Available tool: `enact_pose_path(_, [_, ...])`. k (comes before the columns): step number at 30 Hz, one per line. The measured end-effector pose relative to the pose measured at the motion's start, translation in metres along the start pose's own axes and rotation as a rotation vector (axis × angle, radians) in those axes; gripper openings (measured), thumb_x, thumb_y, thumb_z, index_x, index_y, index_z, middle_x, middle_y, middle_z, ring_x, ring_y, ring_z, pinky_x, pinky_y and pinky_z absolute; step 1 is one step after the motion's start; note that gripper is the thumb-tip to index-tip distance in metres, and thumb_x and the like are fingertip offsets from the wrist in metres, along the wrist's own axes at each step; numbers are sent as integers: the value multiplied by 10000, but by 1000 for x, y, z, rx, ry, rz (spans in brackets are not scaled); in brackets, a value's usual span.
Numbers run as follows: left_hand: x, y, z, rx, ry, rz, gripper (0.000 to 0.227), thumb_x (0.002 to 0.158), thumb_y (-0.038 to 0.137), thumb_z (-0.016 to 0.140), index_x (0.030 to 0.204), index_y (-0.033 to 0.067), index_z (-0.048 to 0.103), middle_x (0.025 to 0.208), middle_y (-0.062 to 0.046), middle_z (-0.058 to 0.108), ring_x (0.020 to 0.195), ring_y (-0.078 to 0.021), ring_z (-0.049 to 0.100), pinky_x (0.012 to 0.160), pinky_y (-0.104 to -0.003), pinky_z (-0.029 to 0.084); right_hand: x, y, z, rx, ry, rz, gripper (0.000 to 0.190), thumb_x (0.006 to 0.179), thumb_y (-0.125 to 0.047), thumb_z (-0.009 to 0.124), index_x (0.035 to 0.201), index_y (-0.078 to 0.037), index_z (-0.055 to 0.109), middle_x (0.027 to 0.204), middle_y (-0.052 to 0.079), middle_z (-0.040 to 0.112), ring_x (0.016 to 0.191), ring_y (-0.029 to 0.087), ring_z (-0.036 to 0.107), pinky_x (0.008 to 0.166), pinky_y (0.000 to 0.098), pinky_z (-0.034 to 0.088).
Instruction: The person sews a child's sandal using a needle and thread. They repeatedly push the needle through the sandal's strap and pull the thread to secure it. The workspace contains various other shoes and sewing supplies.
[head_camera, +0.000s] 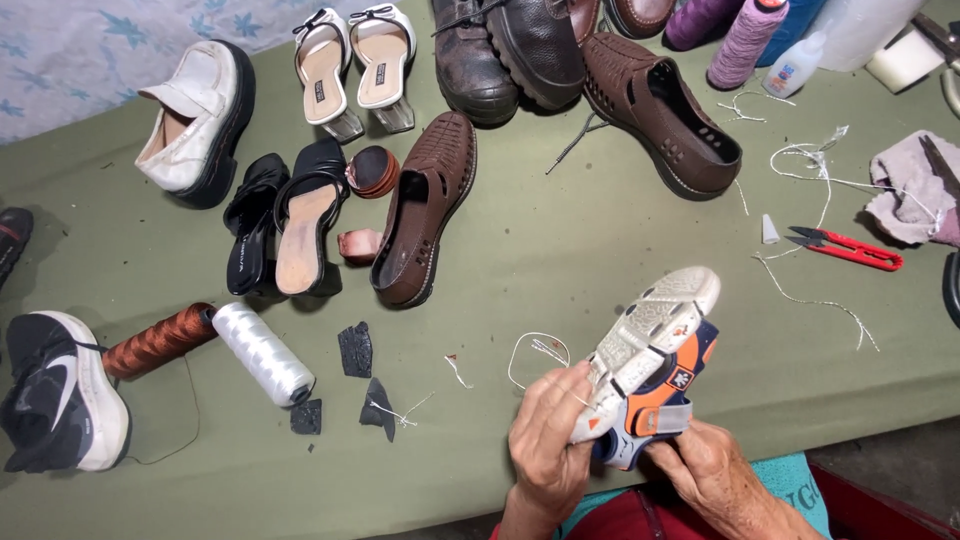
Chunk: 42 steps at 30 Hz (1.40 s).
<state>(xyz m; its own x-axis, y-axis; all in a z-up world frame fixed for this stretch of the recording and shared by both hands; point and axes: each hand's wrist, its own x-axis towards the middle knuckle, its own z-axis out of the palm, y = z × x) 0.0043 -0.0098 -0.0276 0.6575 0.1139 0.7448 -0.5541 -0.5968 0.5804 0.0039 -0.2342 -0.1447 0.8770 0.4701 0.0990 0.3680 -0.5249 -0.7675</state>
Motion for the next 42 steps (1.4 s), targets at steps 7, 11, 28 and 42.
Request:
enact_pose_path(7, [3, 11, -5, 32, 22, 104, 193, 1049, 43, 557, 1195, -70, 610, 1160, -295, 703, 1001, -438, 757, 869, -506, 664, 0, -8, -6, 2, 39, -166, 139, 960, -164, 579, 834, -112, 606, 703, -7, 615, 562, 211, 506, 556, 371, 450])
enact_pose_path(11, [2, 13, -3, 43, 34, 108, 208, 1063, 99, 571, 1197, -55, 613, 1162, -274, 711, 971, -424, 754, 846, -490, 674, -1, -6, -7, 49, 67, -209, 123, 946, -177, 590, 908, -95, 674, 807, 6, 716, 641, 212, 618, 617, 361, 504])
enact_pose_path(28, [-19, -1, -4, -78, -259, -627, 287, 979, 139, 497, 1234, 52, 596, 1060, -104, 675, 895, -281, 666, 796, -371, 525, 11, -61, -34, -533, 149, -44, 158, 977, -417, 542, 929, -309, 648, 572, -90, 549, 454, 126, 544, 397, 354, 424])
enact_pose_path(42, [-34, -8, 21, 186, 10, -517, 281, 914, 53, 532, 1171, 88, 640, 971, -46, 757, 775, -263, 702, 696, -355, 561, 18, -79, -33, -578, 278, -154, 179, 1015, -357, 547, 906, -240, 627, 614, -93, 458, 463, 65, 492, 388, 306, 354])
